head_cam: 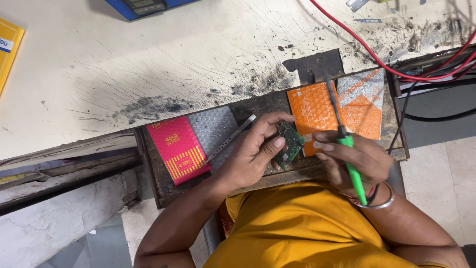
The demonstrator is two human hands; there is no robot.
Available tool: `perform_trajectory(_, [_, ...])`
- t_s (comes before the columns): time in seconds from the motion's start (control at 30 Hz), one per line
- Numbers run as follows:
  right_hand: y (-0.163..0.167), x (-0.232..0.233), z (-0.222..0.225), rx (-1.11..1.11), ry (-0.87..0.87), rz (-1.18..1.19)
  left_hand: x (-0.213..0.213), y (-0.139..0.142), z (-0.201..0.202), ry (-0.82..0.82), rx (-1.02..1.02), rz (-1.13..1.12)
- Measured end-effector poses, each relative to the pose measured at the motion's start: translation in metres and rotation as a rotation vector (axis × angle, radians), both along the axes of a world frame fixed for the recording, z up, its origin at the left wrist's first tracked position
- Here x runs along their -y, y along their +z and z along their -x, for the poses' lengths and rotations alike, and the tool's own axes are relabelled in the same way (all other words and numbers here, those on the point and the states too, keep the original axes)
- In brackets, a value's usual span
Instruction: The person solders a green circuit board at a workbench, holding the board steady with one hand while applying a soldering iron to its components. They reposition and turn the board to solder different areas, occasionally setting it down and picking it back up to continue working on it.
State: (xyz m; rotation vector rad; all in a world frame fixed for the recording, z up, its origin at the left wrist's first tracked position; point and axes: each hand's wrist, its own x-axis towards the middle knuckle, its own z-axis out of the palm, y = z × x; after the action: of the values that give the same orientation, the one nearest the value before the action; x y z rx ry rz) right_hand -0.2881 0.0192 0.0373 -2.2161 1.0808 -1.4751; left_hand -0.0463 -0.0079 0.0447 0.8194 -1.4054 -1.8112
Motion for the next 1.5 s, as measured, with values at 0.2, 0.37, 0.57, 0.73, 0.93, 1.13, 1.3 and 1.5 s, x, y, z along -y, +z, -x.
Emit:
perform_trajectory(0.2, [0.007,-0.007,-0.018,0.091,-0.031,-0.222,0.0,0.009,0.0,0.062,0.132,0.118])
perform_trajectory(0.37, [0.004,-0.007,-0.017,0.148,-0.018,-0.29,-0.002,0.008,0.002,0.069,0.165,0.179])
perform_trajectory(0.57, [0.003,-0.008,-0.015,0.162,0.01,-0.332,-0.002,0.002,0.002,0.081,0.162,0.19])
perform_trajectory(0.73, [-0.001,-0.007,-0.016,0.167,0.014,-0.311,-0.002,-0.003,0.003,0.082,0.145,0.171])
perform_trajectory(0.93, [-0.006,-0.011,-0.017,0.326,0.074,-0.419,-0.002,-0.006,0.002,0.09,0.117,0.196])
perform_trajectory(1.13, [-0.005,-0.012,-0.017,0.349,0.062,-0.468,-0.001,-0.007,0.002,0.095,0.114,0.189])
perform_trajectory(1.3, [-0.005,-0.011,-0.018,0.371,0.097,-0.435,-0.001,-0.008,0.003,0.1,0.123,0.202])
perform_trajectory(1.5, [-0.007,-0.011,-0.019,0.379,0.103,-0.421,-0.001,-0.006,0.002,0.101,0.145,0.197])
